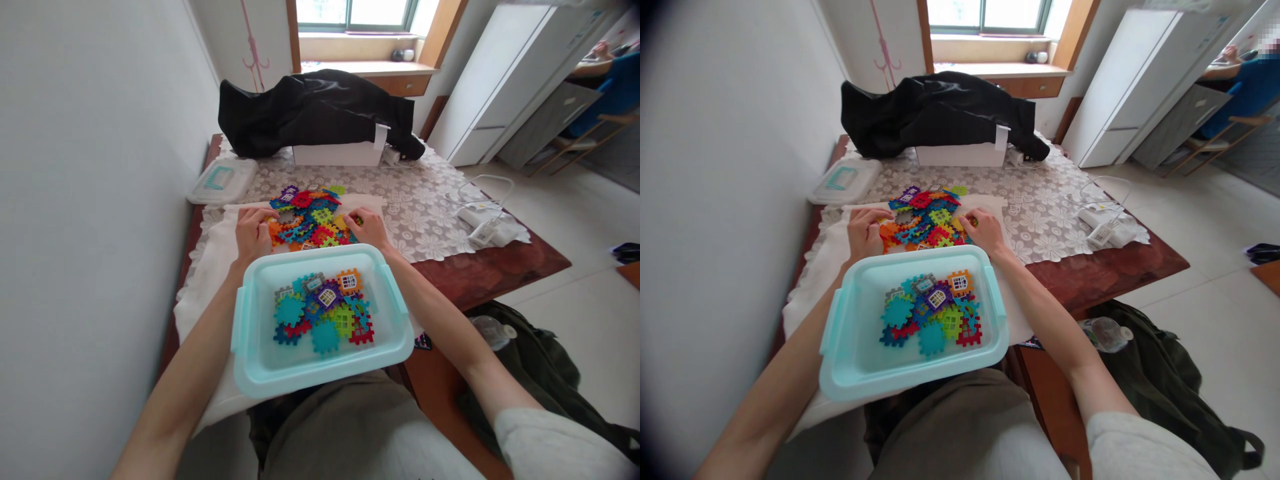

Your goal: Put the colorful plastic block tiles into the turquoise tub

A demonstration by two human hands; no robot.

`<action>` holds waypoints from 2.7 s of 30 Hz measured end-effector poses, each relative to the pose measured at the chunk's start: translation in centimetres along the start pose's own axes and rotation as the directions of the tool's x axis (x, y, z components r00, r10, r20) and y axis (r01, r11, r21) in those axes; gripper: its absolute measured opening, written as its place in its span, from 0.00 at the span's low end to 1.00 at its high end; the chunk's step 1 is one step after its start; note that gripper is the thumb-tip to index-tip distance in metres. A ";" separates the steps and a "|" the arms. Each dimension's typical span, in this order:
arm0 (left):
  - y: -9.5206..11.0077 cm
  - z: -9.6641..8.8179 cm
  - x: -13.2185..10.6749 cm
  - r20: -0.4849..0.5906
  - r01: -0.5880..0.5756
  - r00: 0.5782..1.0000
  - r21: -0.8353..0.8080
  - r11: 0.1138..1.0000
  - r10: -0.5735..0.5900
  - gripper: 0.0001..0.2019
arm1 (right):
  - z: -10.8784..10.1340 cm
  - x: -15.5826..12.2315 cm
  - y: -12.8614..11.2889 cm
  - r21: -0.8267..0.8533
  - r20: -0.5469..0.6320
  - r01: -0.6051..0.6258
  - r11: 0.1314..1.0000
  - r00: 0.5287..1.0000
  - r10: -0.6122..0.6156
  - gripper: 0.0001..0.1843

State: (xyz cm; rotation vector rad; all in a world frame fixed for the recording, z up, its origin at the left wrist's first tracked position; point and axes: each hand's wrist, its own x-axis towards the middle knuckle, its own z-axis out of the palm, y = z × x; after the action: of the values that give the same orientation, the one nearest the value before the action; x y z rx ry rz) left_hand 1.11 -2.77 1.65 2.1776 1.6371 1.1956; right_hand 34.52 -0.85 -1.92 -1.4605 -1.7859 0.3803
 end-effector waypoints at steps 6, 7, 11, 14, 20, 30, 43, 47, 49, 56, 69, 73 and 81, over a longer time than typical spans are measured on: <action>-0.1 -0.1 -0.1 -0.017 -0.037 0.999 0.027 0.999 0.037 0.16 | 0.1 0.0 0.0 0.005 -0.007 -0.003 1.000 1.000 0.003 0.14; -0.1 -0.2 -0.3 -0.009 -0.051 0.999 0.028 0.998 0.051 0.16 | 0.1 0.0 0.0 0.005 -0.008 -0.003 1.000 1.000 0.003 0.14; -0.5 -0.7 -1.3 0.059 -0.120 0.991 0.042 0.992 0.118 0.15 | 0.1 0.0 0.0 0.008 -0.003 -0.002 1.000 1.000 0.002 0.13; -1.0 -0.8 -2.0 0.091 -0.121 0.989 0.089 0.989 0.112 0.17 | 0.2 0.0 -0.1 0.008 -0.003 -0.002 1.000 1.000 0.002 0.13; -1.3 -0.3 -2.5 0.200 -0.113 0.977 0.209 0.971 0.071 0.18 | 0.0 0.0 -0.2 0.013 0.014 -0.009 1.000 1.000 0.009 0.12; -0.9 -1.4 -2.8 0.242 0.014 0.963 0.390 0.921 -0.117 0.41 | -0.5 -0.2 -0.7 -0.067 0.028 0.013 0.998 1.000 -0.011 0.12; -1.7 -1.6 -2.8 0.307 -0.067 0.950 0.367 0.928 -0.052 0.24 | -2.6 -2.1 -1.5 -0.222 0.243 0.162 0.961 0.964 -0.106 0.16; -2.3 -1.5 -2.7 0.291 -0.067 0.956 0.306 0.950 -0.026 0.21 | -2.6 -3.2 -0.9 -0.245 0.250 0.239 0.940 0.952 -0.177 0.16; -2.4 -1.6 -2.7 0.294 -0.064 0.956 0.279 0.958 -0.022 0.21 | -2.8 -3.6 -0.6 -0.257 0.271 0.261 0.931 0.944 -0.190 0.18; -2.1 -1.9 -2.6 0.305 -0.075 0.952 0.215 0.974 0.006 0.18 | -3.8 -5.1 0.0 -0.155 0.327 0.308 0.939 0.913 -0.245 0.19; -2.1 -1.2 -3.0 0.230 0.028 0.970 0.237 0.971 -0.084 0.14 | -3.3 -5.1 0.3 -0.097 0.232 0.250 0.963 0.947 -0.223 0.12; -2.0 -1.2 -2.9 0.220 0.023 0.973 0.228 0.973 -0.074 0.13 | -3.8 -5.1 -0.1 -0.084 0.236 0.266 0.960 0.942 -0.240 0.07; -1.9 -1.1 -2.9 0.197 0.000 0.980 0.175 0.984 -0.035 0.21 | -3.7 -5.3 -0.5 -0.081 0.175 0.218 0.973 0.964 -0.202 0.06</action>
State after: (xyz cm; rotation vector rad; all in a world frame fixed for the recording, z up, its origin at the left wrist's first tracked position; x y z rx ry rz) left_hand -1.24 -4.95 -0.08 2.2936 1.7278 0.8240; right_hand 37.07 -6.78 -1.17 -1.3211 -2.0987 0.3145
